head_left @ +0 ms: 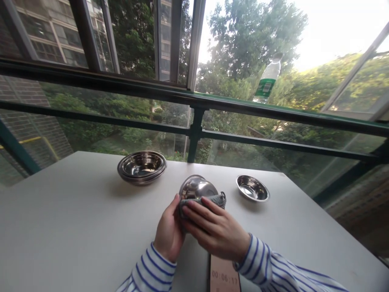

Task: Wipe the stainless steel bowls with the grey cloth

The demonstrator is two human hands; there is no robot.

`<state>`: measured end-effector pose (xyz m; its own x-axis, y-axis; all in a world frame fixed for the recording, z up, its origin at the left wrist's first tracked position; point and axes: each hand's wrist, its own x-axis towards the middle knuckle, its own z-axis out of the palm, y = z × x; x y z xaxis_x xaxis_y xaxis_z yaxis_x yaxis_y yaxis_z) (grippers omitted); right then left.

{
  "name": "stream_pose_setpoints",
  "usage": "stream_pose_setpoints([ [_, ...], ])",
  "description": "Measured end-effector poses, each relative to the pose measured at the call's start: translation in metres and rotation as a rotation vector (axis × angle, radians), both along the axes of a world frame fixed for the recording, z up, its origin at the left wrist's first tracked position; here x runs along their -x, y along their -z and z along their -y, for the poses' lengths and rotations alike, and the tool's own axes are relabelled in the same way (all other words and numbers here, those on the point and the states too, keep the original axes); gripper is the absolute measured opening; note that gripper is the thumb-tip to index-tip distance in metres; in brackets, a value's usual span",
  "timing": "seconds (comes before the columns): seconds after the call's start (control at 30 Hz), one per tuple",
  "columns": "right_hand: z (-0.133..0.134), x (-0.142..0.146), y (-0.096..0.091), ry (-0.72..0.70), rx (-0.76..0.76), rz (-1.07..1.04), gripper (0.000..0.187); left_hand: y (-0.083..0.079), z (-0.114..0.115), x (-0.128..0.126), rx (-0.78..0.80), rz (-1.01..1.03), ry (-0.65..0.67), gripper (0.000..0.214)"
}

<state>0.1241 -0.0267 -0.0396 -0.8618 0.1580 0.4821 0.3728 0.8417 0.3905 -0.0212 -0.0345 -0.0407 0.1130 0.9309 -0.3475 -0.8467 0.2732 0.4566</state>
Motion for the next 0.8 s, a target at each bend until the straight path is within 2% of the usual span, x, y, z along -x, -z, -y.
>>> stream_pose_setpoints([
  [0.2, -0.013, 0.004, -0.027, 0.200, 0.304, -0.110, 0.038, 0.001, 0.001, -0.004, -0.060, -0.041, -0.044, 0.023],
  [0.37, -0.026, -0.008, -0.033, 0.361, 0.489, -0.265, 0.037, -0.003, 0.001, -0.003, -0.040, -0.110, -0.056, 0.023],
  [0.53, -0.031, -0.021, -0.026, 0.318, 0.725, -0.455, 0.039, -0.004, 0.001, 0.000, -0.037, -0.134, -0.035, 0.021],
  [0.7, -0.032, -0.029, -0.026, 0.350, 0.910, -0.737, 0.054, -0.001, -0.001, 0.003, -0.046, -0.144, -0.041, 0.017],
  [0.8, -0.030, -0.034, -0.030, 0.327, 0.978, -0.817, 0.041, -0.002, -0.002, 0.005, -0.042, -0.134, -0.081, 0.017],
])
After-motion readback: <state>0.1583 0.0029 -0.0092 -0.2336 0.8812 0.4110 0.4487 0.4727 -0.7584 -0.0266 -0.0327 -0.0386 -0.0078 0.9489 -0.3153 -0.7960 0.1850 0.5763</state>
